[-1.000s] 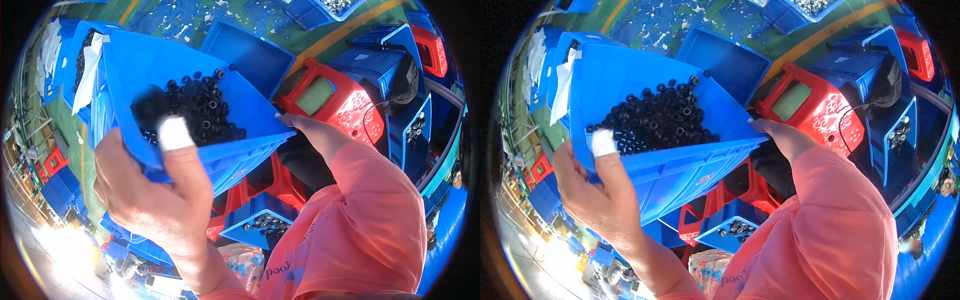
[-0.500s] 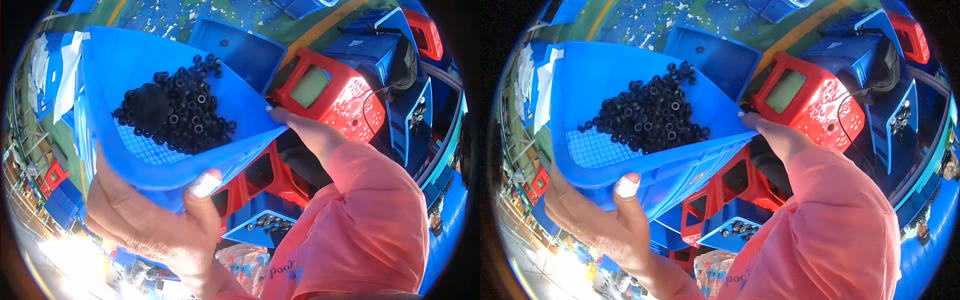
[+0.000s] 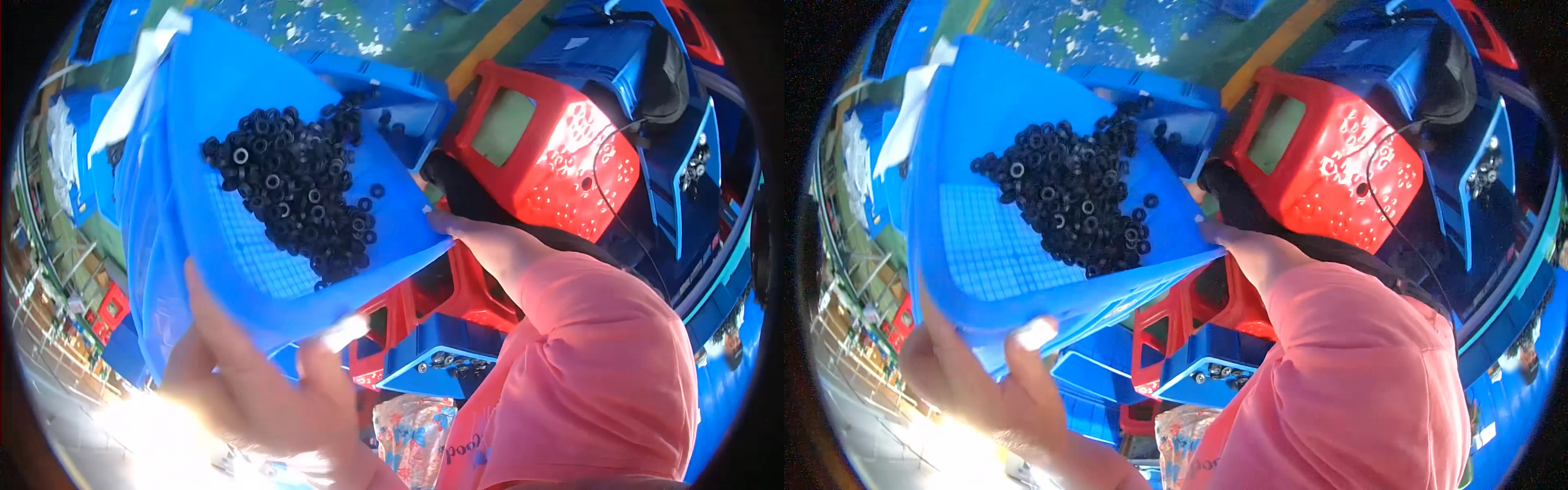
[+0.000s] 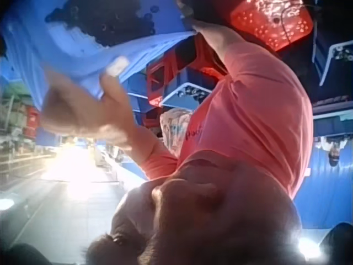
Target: Assemble small black rubber rings with white plastic components and move storage bins in a factory setting.
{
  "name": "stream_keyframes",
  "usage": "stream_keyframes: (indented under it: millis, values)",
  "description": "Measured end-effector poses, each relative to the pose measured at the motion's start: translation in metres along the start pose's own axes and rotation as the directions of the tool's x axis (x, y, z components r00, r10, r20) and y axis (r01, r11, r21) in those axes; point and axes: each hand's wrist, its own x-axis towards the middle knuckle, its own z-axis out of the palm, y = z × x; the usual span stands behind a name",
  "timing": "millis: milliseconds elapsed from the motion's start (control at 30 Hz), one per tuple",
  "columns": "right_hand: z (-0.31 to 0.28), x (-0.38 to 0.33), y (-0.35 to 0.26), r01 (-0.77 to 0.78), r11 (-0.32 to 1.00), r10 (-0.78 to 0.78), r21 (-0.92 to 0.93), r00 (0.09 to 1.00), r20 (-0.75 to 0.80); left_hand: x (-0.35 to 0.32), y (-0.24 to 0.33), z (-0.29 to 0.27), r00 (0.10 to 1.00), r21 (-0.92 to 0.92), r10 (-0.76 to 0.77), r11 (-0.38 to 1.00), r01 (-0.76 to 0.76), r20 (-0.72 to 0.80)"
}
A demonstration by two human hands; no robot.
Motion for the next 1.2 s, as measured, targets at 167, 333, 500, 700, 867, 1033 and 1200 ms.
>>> stream_keyframes:
  millis: [167, 333, 500, 700, 867, 1033, 1200]
  values:
    - [-0.003, 0.003, 0.007, -0.001, 0.998, 0.002, 0.061, 1.000, -0.023, 0.003, -0.024, 0.021, 0.980, -0.081, 0.083, 0.992, -0.099, -0.181]
    - [-0.002, 0.000, 0.015, 0.047, 0.999, -0.046, 0.024, 0.998, -0.048, 0.017, -0.068, 0.015, 0.966, -0.090, 0.102, 0.988, -0.126, -0.237]
    - [-0.046, -0.052, -0.036, -0.053, 0.998, 0.053, -0.041, 0.999, 0.011, 0.051, -0.081, 0.024, 0.951, -0.212, 0.023, 0.973, -0.092, -0.307]
    - [-0.065, -0.086, -0.066, 0.051, 0.998, -0.057, -0.030, 0.948, -0.312, 0.057, -0.092, 0.034, 0.936, -0.248, -0.023, 0.966, -0.069, -0.352]
    - [-0.121, -0.223, -0.208, 0.331, 0.391, -0.538, 0.859, 0.839, -0.079, 0.049, -0.105, 0.040, 0.919, -0.263, -0.010, 0.959, -0.103, -0.393]
    - [-0.140, -0.328, -0.292, 0.755, 0.626, -0.714, 0.197, 0.656, -0.246, 0.038, -0.112, 0.034, 0.912, -0.290, -0.039, 0.953, -0.089, -0.408]
    - [-0.126, -0.321, -0.308, 0.712, 0.629, -0.624, 0.312, 0.702, -0.342, -0.031, -0.169, 0.019, 0.801, -0.405, -0.389, 0.891, 0.203, -0.454]
